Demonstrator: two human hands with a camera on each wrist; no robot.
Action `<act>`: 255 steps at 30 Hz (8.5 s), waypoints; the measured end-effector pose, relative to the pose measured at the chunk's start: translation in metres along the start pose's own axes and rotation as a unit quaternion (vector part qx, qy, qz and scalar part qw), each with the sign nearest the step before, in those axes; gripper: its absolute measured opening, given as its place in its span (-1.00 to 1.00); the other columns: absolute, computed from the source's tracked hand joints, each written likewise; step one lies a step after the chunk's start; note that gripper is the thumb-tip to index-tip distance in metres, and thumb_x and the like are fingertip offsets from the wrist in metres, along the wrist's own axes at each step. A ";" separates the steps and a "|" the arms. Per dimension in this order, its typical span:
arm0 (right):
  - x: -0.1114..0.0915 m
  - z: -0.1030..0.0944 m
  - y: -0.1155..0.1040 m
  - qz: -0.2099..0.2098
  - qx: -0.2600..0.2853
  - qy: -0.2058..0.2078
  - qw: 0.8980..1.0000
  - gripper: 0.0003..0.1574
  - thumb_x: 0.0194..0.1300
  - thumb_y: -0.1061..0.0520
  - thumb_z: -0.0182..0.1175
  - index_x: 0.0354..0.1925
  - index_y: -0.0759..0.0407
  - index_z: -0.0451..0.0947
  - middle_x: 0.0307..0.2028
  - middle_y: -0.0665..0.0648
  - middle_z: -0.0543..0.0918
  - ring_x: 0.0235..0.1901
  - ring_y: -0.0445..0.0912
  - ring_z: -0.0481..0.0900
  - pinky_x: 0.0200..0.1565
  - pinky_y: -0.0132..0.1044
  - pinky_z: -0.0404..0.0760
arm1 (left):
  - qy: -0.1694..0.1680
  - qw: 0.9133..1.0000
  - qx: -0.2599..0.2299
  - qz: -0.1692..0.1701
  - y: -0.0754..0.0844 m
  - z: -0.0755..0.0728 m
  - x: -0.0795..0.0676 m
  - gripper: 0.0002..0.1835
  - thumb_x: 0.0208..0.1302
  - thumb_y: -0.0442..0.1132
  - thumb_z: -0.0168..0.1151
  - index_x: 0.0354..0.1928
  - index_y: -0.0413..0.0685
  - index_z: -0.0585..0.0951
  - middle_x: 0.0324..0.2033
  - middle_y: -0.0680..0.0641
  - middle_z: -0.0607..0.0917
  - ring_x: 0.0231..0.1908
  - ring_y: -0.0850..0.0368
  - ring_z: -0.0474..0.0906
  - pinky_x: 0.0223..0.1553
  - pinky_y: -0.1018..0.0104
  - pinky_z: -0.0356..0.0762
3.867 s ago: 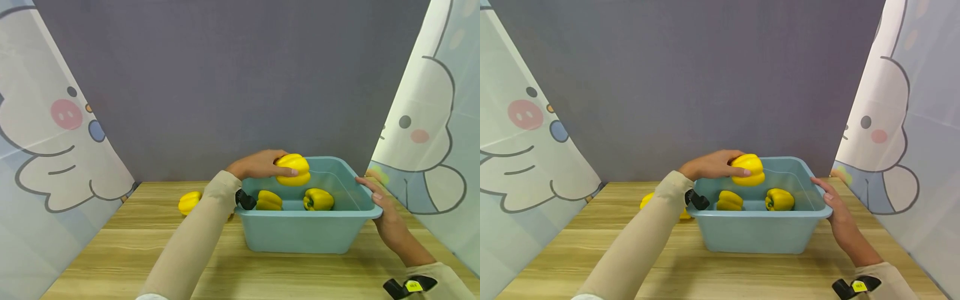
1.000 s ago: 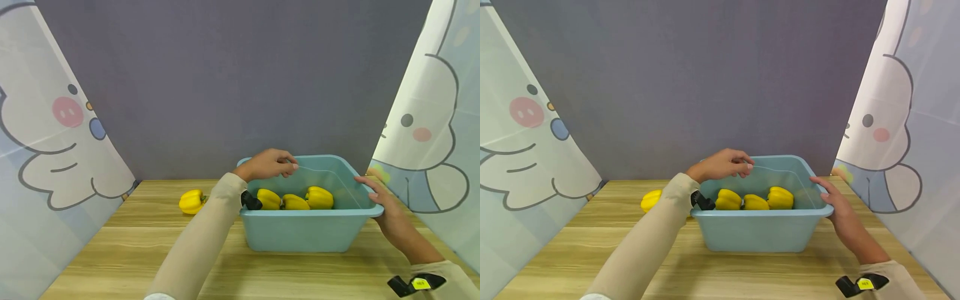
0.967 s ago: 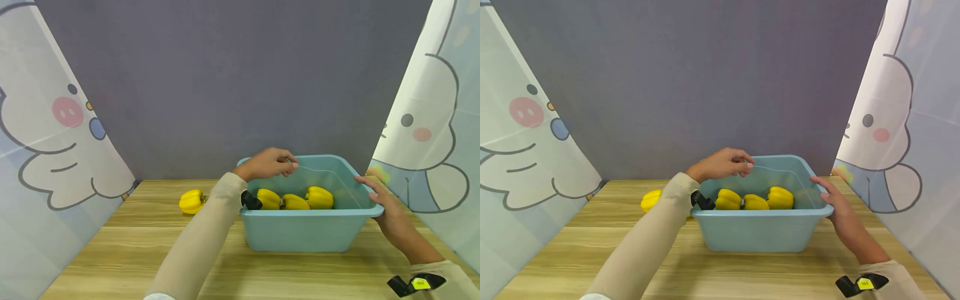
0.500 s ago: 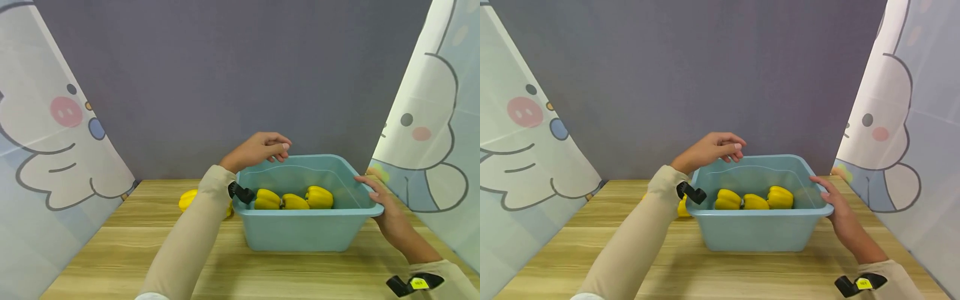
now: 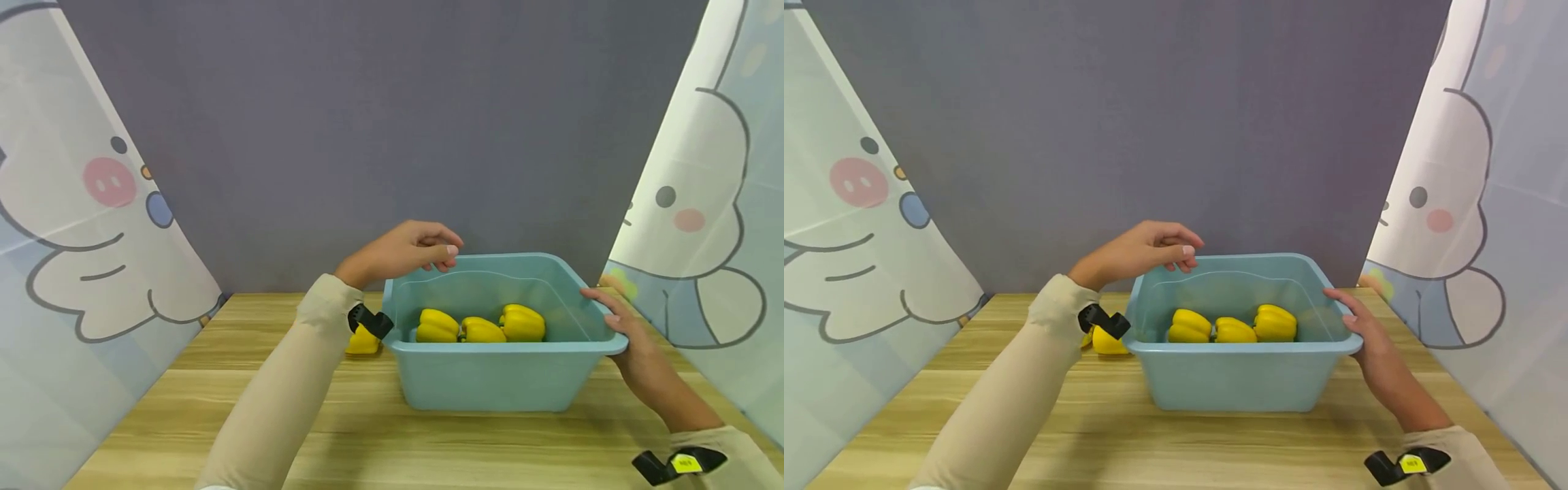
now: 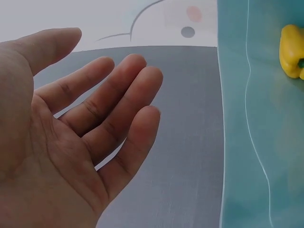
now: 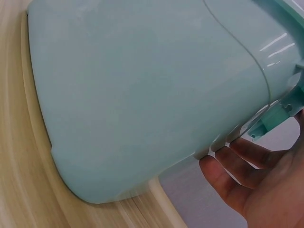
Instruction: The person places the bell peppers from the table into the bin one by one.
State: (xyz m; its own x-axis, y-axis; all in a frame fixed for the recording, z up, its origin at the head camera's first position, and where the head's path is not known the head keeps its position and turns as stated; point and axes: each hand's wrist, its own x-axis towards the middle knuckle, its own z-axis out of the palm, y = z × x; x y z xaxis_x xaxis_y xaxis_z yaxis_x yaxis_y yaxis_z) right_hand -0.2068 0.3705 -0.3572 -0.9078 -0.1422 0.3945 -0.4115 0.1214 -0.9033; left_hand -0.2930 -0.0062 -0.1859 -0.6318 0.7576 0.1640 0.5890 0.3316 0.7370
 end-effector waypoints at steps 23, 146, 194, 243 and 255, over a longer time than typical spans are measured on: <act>-0.002 0.000 0.001 -0.004 0.012 0.005 1.000 -0.36 0.57 0.02 -0.42 0.52 -0.11 0.16 0.30 -0.05 0.20 0.03 -0.12 0.34 -0.13 -0.31 0.37 | 0.151 0.963 0.222 0.028 -0.021 0.013 -0.062 -0.69 0.45 0.05 0.16 0.11 0.18 0.66 -0.29 0.26 0.68 -0.32 0.32 0.59 -0.21 0.26 0.57; 0.000 0.003 0.000 -0.007 -0.022 0.021 1.000 -0.34 0.58 -0.04 -0.43 0.55 -0.10 0.11 0.39 -0.06 0.14 0.09 -0.09 0.29 -0.13 -0.31 0.39 | 0.164 0.911 0.331 -0.184 -0.179 0.054 -0.118 -0.17 0.08 -0.03 0.55 0.36 -0.04 0.36 0.32 -0.14 0.47 0.45 -0.25 0.12 0.26 -0.54 -0.48; -0.003 0.003 0.003 -0.019 -0.023 0.029 0.999 -0.34 0.59 0.00 -0.44 0.55 -0.05 0.12 0.38 -0.06 0.18 0.09 -0.11 0.31 -0.14 -0.32 0.38 | 0.211 0.922 0.265 -0.186 -0.179 0.047 -0.116 -0.23 0.09 0.24 0.44 0.25 -0.03 0.51 -0.01 0.04 0.66 -0.10 0.09 0.54 0.25 -0.29 -0.16; -0.002 0.005 0.003 -0.018 -0.030 0.034 0.999 -0.34 0.59 -0.02 -0.45 0.55 -0.06 0.12 0.38 -0.06 0.19 0.09 -0.10 0.30 -0.13 -0.33 0.37 | 0.318 0.940 0.022 -0.118 -0.153 0.036 -0.120 -0.19 0.21 0.31 0.33 0.40 0.13 0.36 0.20 -0.02 0.53 0.00 -0.02 0.53 -0.05 0.03 0.54; -0.002 0.005 0.004 -0.022 -0.019 0.034 0.999 -0.34 0.59 -0.02 -0.46 0.54 -0.05 0.13 0.36 -0.06 0.21 0.07 -0.10 0.31 -0.14 -0.32 0.37 | 0.324 0.942 -0.064 -0.053 -0.140 0.033 -0.120 -0.42 0.40 0.04 0.26 0.34 -0.04 0.39 0.09 -0.10 0.57 0.02 -0.04 0.52 0.09 0.00 0.48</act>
State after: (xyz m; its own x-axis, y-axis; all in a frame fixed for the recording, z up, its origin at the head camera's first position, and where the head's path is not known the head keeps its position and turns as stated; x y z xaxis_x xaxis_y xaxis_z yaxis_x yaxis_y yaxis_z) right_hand -0.2062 0.3662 -0.3622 -0.8918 -0.0809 0.4451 -0.4524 0.1548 -0.8783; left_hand -0.2835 -0.1250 -0.3302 -0.8829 0.2073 0.4213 0.4664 0.2842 0.8377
